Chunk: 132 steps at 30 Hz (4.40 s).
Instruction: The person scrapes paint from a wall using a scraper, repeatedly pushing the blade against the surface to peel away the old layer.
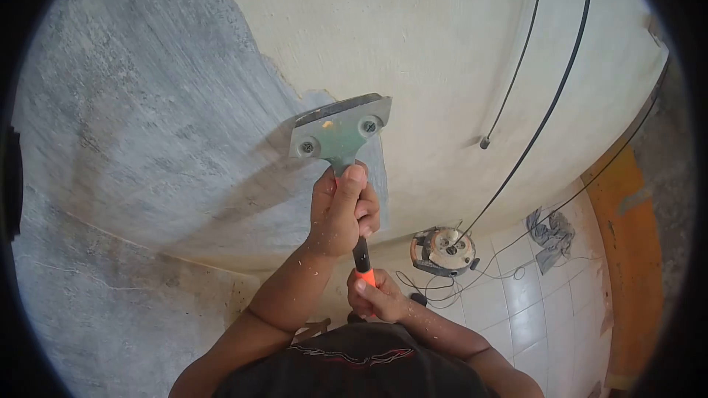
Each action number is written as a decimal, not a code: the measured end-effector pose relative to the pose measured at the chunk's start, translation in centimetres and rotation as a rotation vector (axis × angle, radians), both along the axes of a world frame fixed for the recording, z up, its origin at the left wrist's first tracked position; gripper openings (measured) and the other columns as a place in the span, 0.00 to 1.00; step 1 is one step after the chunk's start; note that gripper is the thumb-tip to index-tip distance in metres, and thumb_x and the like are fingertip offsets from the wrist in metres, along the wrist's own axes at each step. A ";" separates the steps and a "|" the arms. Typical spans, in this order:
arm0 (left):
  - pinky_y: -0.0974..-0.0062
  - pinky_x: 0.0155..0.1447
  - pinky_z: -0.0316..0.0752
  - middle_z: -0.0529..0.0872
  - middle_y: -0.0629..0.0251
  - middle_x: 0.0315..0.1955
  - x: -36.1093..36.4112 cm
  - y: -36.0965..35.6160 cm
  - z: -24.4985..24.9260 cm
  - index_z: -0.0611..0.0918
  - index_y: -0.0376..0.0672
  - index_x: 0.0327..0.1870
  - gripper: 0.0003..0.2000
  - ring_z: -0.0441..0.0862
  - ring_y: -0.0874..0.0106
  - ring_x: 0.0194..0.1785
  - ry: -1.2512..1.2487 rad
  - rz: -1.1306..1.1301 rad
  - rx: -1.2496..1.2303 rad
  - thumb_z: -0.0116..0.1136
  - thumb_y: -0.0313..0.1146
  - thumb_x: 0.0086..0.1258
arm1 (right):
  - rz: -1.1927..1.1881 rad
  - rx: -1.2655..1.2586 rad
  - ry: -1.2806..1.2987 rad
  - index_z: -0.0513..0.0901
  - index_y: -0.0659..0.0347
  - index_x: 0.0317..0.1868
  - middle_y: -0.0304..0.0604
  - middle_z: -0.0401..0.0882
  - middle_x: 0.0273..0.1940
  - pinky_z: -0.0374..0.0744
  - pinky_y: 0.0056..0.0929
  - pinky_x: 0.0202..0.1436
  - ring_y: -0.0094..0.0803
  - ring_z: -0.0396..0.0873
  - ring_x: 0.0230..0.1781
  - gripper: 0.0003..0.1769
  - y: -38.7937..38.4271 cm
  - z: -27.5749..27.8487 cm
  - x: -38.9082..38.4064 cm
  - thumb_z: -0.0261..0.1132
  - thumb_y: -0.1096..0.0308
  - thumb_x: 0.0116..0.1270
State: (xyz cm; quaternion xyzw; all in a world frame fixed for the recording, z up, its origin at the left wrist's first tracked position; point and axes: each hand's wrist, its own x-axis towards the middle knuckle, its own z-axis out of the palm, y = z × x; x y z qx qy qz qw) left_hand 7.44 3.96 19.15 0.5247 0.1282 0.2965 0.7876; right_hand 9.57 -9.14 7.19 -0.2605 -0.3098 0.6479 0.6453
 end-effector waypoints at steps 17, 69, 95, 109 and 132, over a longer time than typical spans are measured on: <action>0.82 0.14 0.59 0.62 0.74 0.10 -0.4 0.5 -3.9 0.63 0.46 0.30 0.13 0.60 0.82 0.10 -0.024 0.016 -0.023 0.44 0.44 0.71 | -0.117 -0.268 -0.132 0.65 0.57 0.27 0.34 0.62 0.16 0.63 0.21 0.17 0.20 0.60 0.12 0.18 -0.9 -2.3 0.1 0.50 0.53 0.69; 0.81 0.13 0.60 0.62 0.74 0.10 -0.6 -0.5 -2.1 0.62 0.45 0.27 0.14 0.62 0.81 0.09 -0.078 -0.021 -0.009 0.42 0.42 0.72 | -0.462 -0.516 -0.530 0.66 0.59 0.33 0.31 0.65 0.21 0.64 0.19 0.19 0.16 0.62 0.18 0.22 -3.1 3.1 -3.1 0.50 0.46 0.67; 0.80 0.14 0.62 0.63 0.74 0.10 0.1 -0.6 0.3 0.62 0.47 0.26 0.15 0.61 0.81 0.09 -0.179 -0.007 -0.038 0.43 0.43 0.71 | -0.501 -0.499 -0.666 0.68 0.62 0.34 0.32 0.66 0.21 0.65 0.22 0.23 0.18 0.63 0.20 0.22 -3.1 5.5 -1.5 0.50 0.47 0.67; 0.81 0.13 0.61 0.61 0.75 0.10 -0.2 -0.1 -0.3 0.62 0.48 0.25 0.16 0.62 0.81 0.09 -0.227 0.009 0.025 0.45 0.45 0.71 | -0.512 -0.425 -0.821 0.69 0.62 0.32 0.34 0.68 0.22 0.68 0.23 0.24 0.19 0.66 0.21 0.24 -2.9 5.5 -1.1 0.50 0.46 0.67; 0.79 0.14 0.62 0.61 0.75 0.10 -0.9 -0.9 -0.8 0.63 0.50 0.25 0.15 0.62 0.80 0.10 -0.147 0.059 -0.052 0.44 0.46 0.71 | -0.415 -0.424 -0.708 0.68 0.60 0.29 0.32 0.66 0.20 0.67 0.23 0.22 0.20 0.65 0.18 0.24 -3.8 5.0 -1.6 0.49 0.45 0.68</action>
